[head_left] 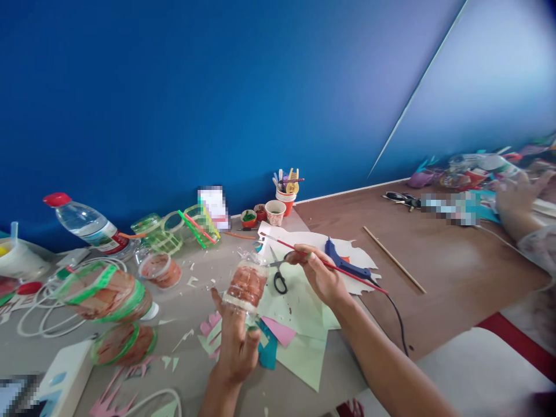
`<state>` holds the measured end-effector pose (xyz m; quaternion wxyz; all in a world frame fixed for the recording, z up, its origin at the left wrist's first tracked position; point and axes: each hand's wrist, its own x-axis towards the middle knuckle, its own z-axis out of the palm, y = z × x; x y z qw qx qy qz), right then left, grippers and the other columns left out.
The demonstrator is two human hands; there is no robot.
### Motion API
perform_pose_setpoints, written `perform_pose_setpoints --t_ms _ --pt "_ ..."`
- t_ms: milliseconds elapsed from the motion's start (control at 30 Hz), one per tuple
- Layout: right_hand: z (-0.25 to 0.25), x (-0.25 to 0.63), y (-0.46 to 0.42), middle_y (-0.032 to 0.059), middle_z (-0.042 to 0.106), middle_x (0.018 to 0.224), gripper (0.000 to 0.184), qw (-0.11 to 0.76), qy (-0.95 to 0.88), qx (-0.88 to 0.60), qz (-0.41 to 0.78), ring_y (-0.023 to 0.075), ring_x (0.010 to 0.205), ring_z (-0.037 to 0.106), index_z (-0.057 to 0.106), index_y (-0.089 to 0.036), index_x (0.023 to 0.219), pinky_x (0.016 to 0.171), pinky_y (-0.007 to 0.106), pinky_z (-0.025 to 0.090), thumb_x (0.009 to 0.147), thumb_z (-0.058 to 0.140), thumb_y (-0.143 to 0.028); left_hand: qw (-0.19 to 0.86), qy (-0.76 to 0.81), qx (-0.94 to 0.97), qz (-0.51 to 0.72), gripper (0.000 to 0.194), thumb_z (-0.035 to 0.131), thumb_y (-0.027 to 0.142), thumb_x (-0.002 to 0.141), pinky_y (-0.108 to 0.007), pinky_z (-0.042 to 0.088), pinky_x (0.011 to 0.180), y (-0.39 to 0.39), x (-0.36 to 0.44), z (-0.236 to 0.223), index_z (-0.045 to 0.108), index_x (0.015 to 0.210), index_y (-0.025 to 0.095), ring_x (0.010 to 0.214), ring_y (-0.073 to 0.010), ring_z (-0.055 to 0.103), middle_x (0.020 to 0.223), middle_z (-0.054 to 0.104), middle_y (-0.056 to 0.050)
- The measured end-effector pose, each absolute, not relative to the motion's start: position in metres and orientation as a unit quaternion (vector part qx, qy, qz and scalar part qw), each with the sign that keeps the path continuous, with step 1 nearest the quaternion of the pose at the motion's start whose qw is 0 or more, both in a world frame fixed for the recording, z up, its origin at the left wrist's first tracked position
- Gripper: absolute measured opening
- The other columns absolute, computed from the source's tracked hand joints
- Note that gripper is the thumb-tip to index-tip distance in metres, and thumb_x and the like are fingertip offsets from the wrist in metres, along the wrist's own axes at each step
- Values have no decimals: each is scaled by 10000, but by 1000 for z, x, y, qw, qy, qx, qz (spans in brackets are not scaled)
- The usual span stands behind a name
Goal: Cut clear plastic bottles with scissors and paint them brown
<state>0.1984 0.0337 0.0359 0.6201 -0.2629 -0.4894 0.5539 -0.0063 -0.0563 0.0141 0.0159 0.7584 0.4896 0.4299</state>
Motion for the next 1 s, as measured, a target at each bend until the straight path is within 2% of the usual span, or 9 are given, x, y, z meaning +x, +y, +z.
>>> perform_pose_setpoints --t_ms 133,267,367,533,633,767,900,1000 --pt "28 194 35 95 700 1017 322 580 -535 -278 548 230 940 630 669 -212 1061 873 407 469 892 547 -458 40 443 771 457 584 134 526 949 -602 155 1136 -58 -5 18 371 1402 244 1265 -305 483 1226 613 -130" --pt "26 194 33 106 670 1147 373 537 -562 -271 568 241 1028 619 642 -223 1148 928 419 468 898 534 -477 59 423 796 429 636 89 554 935 -621 45 1147 -58 -2 23 416 1375 230 1265 -315 488 1244 615 -139" --pt "26 196 32 96 664 1175 398 503 -591 -277 566 257 1081 603 645 -238 1171 949 424 462 895 529 -501 55 415 809 413 656 107 574 924 -622 -30 1146 -59 1 25 404 1388 216 1231 -329 524 1271 607 -141" --pt "29 200 31 84 663 1183 390 448 -631 -331 540 270 1105 590 660 -242 1164 943 418 465 866 584 -481 63 395 831 386 667 145 604 914 -632 -20 1144 -60 1 27 404 1389 214 1220 -323 532 1280 607 -134" --pt "32 200 31 89 685 1137 394 461 -613 -330 550 273 1067 608 674 -231 1128 914 424 483 834 620 -489 87 402 833 370 667 135 598 917 -620 -6 1151 -60 0 31 428 1380 218 1215 -313 537 1280 611 -124" --pt "33 198 31 88 686 1144 403 510 -579 -303 559 286 1100 599 679 -230 1099 945 445 466 793 663 -491 129 426 808 387 677 142 613 914 -616 97 1153 -60 0 33 484 1353 228 1198 -313 550 1229 643 -113" --pt "29 198 32 82 674 1173 425 531 -551 -281 579 281 1109 598 660 -245 1135 969 441 450 781 678 -479 158 467 750 441 673 122 581 925 -583 354 1064 -64 -5 11 540 1304 213 1220 -325 535 1123 685 -132" --pt "28 197 32 78 673 1180 420 539 -546 -270 583 282 1138 584 663 -253 1132 1000 441 426 773 688 -470 162 533 698 449 608 145 494 948 -516 479 966 -67 -10 -10 558 1281 198 1229 -324 529 1099 689 -149"
